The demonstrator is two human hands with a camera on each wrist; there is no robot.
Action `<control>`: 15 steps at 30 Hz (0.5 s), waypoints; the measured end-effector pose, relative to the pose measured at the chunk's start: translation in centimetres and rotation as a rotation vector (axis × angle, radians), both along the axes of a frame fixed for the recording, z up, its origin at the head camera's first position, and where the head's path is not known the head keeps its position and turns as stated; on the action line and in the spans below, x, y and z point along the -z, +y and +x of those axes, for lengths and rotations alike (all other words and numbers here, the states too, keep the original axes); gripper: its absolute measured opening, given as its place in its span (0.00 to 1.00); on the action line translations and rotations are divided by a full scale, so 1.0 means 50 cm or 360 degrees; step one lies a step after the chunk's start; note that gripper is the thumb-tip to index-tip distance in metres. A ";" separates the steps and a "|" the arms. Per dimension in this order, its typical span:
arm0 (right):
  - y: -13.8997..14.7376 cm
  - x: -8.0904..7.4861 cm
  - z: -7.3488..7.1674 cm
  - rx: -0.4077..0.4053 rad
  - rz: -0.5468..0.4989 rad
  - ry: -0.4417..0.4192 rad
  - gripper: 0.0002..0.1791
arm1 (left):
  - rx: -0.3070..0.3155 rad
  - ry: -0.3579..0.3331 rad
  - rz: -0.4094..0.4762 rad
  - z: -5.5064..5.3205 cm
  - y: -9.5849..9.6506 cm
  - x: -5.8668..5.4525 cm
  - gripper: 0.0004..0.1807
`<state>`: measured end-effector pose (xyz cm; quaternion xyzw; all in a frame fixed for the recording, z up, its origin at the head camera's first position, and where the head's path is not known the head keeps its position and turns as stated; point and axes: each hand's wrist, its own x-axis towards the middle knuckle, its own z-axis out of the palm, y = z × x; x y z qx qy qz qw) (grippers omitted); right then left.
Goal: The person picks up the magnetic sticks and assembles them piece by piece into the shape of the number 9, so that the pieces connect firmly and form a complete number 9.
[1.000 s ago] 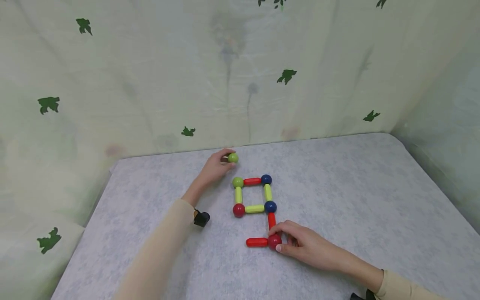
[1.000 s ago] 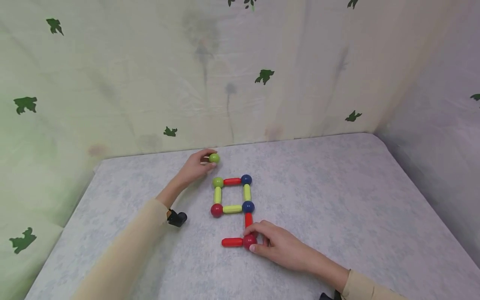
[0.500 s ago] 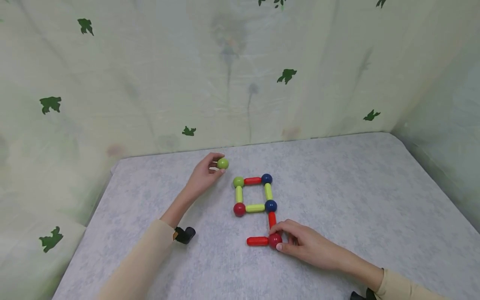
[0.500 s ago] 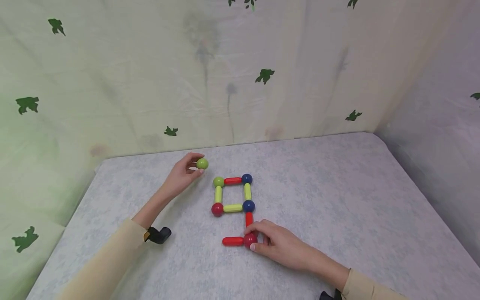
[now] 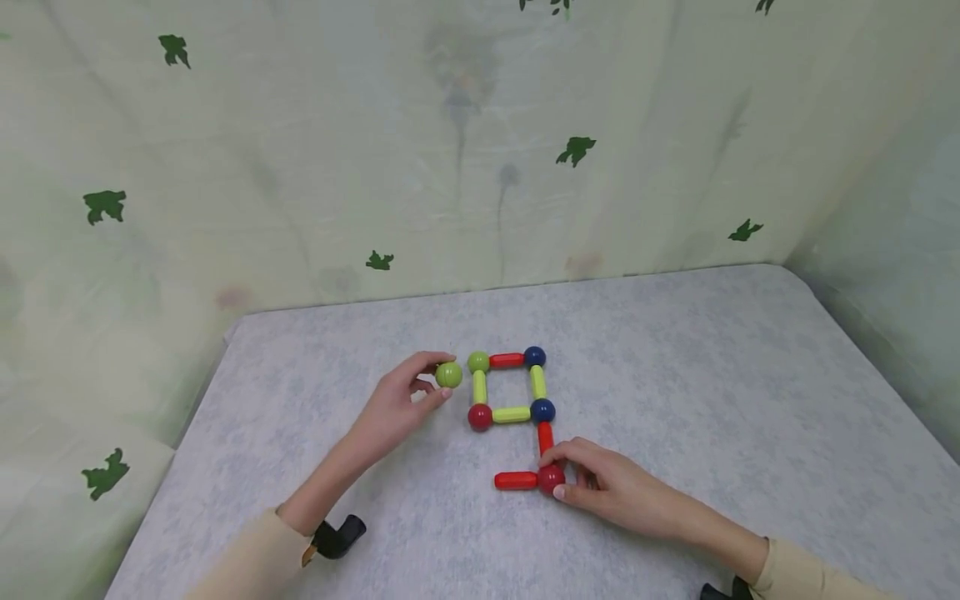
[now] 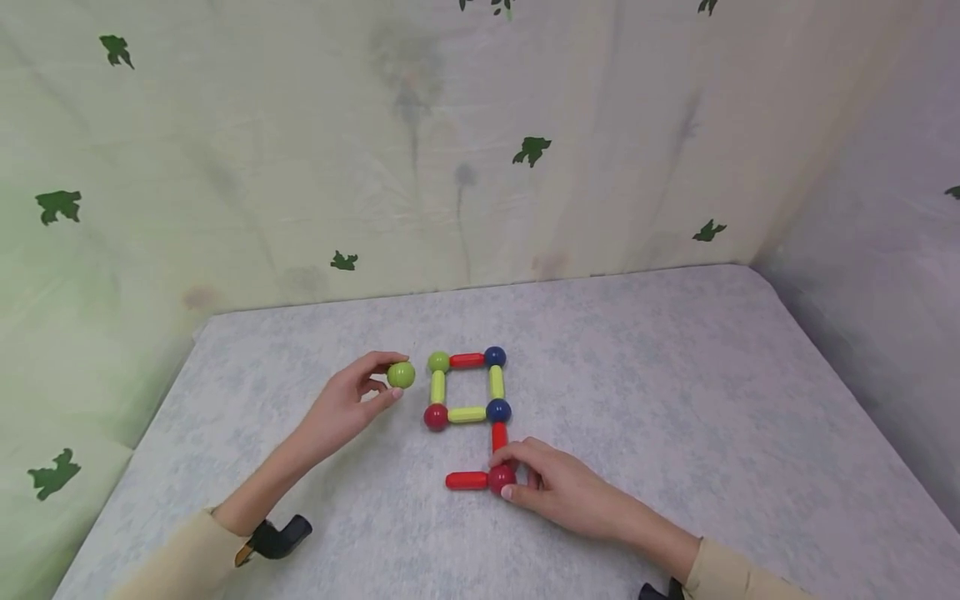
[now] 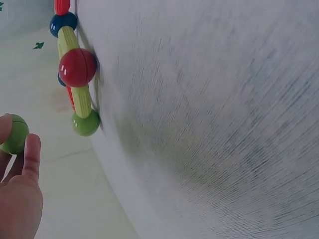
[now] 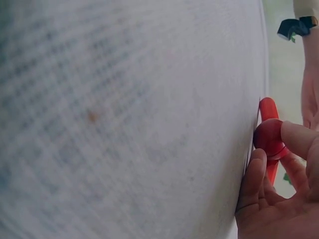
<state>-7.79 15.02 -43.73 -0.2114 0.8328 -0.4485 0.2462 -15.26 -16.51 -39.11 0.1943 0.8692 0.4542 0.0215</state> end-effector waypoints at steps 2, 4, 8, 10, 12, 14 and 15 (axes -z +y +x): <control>0.000 0.001 0.001 -0.0005 0.0000 0.0012 0.17 | 0.0021 -0.0020 -0.0001 0.019 -0.001 0.001 0.23; 0.001 0.001 0.001 -0.0011 0.0001 0.0025 0.17 | 0.0039 -0.0050 -0.0016 0.038 -0.004 0.003 0.23; 0.001 0.002 0.001 -0.0014 -0.0007 0.0043 0.17 | 0.0055 -0.0124 -0.0046 0.071 -0.007 0.011 0.24; 0.001 0.002 0.001 -0.0013 -0.0006 0.0055 0.17 | 0.0049 -0.0170 -0.0046 0.085 -0.007 0.016 0.25; 0.001 0.003 0.001 -0.0013 -0.0003 0.0064 0.17 | 0.0042 -0.0229 -0.0033 0.098 -0.006 0.023 0.25; 0.001 0.004 0.001 -0.0012 -0.0002 0.0074 0.17 | 0.0046 -0.0293 -0.0012 0.110 -0.005 0.031 0.25; 0.001 0.005 0.001 -0.0011 -0.0004 0.0076 0.17 | 0.0049 -0.0328 -0.0005 0.115 -0.004 0.036 0.25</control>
